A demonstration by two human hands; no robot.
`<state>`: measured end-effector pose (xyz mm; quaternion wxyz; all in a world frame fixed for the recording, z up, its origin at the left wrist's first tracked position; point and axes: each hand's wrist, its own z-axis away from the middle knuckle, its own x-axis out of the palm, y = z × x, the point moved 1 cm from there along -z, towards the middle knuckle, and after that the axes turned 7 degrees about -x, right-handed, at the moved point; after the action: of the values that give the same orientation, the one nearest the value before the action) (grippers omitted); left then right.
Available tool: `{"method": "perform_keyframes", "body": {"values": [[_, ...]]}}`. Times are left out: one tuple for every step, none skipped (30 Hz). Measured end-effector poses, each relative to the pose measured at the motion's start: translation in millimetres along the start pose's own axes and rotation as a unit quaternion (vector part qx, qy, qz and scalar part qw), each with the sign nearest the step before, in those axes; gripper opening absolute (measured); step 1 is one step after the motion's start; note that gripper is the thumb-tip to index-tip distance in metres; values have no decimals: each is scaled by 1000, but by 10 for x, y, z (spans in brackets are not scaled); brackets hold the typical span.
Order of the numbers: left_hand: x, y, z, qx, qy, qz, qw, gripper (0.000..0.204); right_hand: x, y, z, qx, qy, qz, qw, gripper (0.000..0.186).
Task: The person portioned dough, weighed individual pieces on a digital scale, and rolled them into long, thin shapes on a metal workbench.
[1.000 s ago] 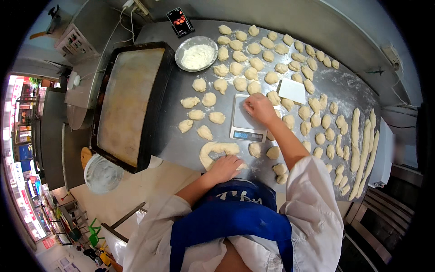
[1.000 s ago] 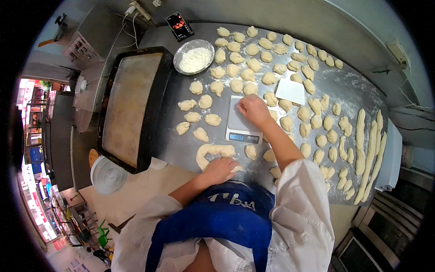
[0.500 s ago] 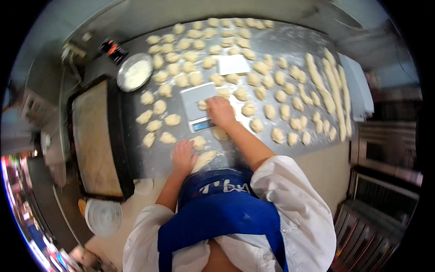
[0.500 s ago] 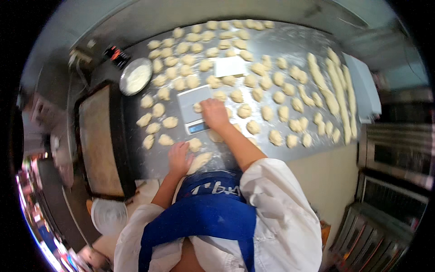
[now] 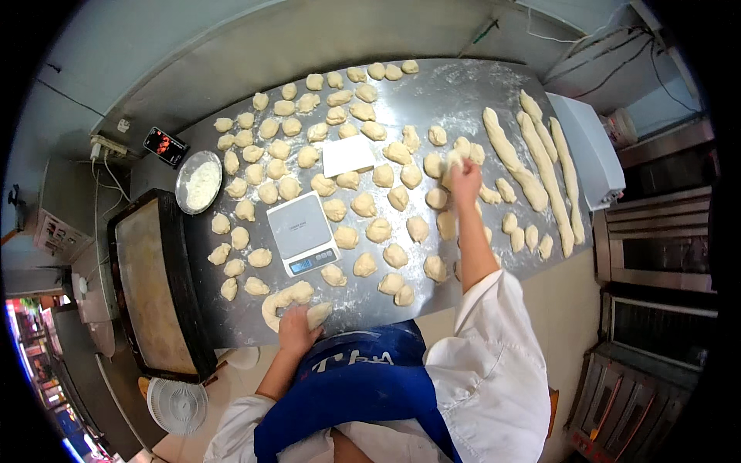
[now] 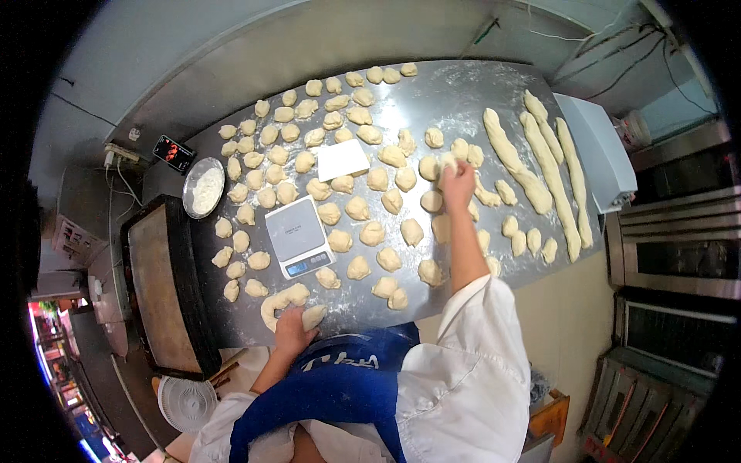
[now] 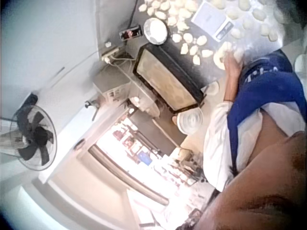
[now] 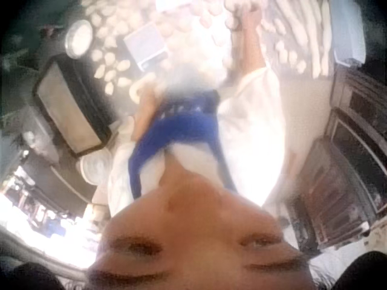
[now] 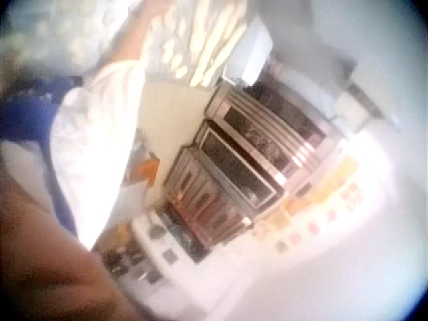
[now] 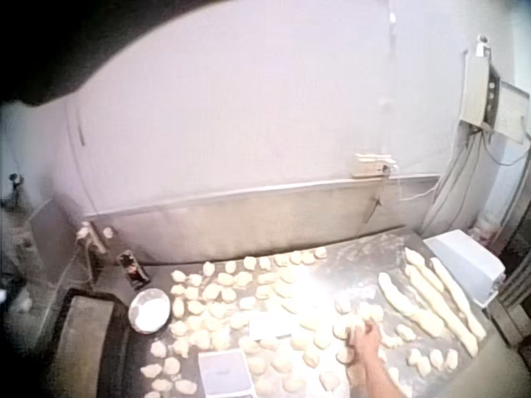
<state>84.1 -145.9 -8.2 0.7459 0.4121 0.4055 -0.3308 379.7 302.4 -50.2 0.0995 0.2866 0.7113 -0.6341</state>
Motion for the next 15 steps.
{"method": "perform_keyframes", "body": {"values": [[51,8,11,-16,2,-15,1000,54,26,-34,-264,-21,8,7,1000,39],[74,24,13,-32,1,-29,999,51,64,-33,-507,-41,16,14,999,39],[65,53,12,-34,2,-23,999,49,99,3,-750,-41,22,19,999,40],[48,80,11,-36,4,-17,999,47,131,53,-972,-42,28,23,998,42],[36,100,9,-38,8,-10,999,44,146,142,-1185,-45,24,52,997,43],[35,108,0,-53,5,19,998,43,154,246,-1392,-50,23,80,995,44],[24,111,26,-71,1,45,996,42,205,231,-1453,-52,19,107,993,46],[6,106,46,-86,-3,71,994,40,274,220,-1448,-85,32,135,987,45],[-18,87,64,-120,-23,97,988,40,308,222,-1415,-117,48,165,978,44],[-59,83,90,-156,-41,124,979,41,344,159,-1340,-149,62,193,968,44],[-81,80,91,-190,-57,154,968,41,425,23,-1145,-208,17,149,967,42],[-90,54,69,-205,-69,182,959,44,505,-212,-793,-266,-27,103,958,40],[-75,1,38,-217,-82,211,950,46,518,-515,-345,-202,-159,13,966,37],[-47,-49,17,-229,-97,241,938,49,417,-1035,213,-137,-254,-8,958,33],[-37,-68,-56,-198,-112,280,933,49,378,-1074,801,-184,-316,18,930,30]]}}
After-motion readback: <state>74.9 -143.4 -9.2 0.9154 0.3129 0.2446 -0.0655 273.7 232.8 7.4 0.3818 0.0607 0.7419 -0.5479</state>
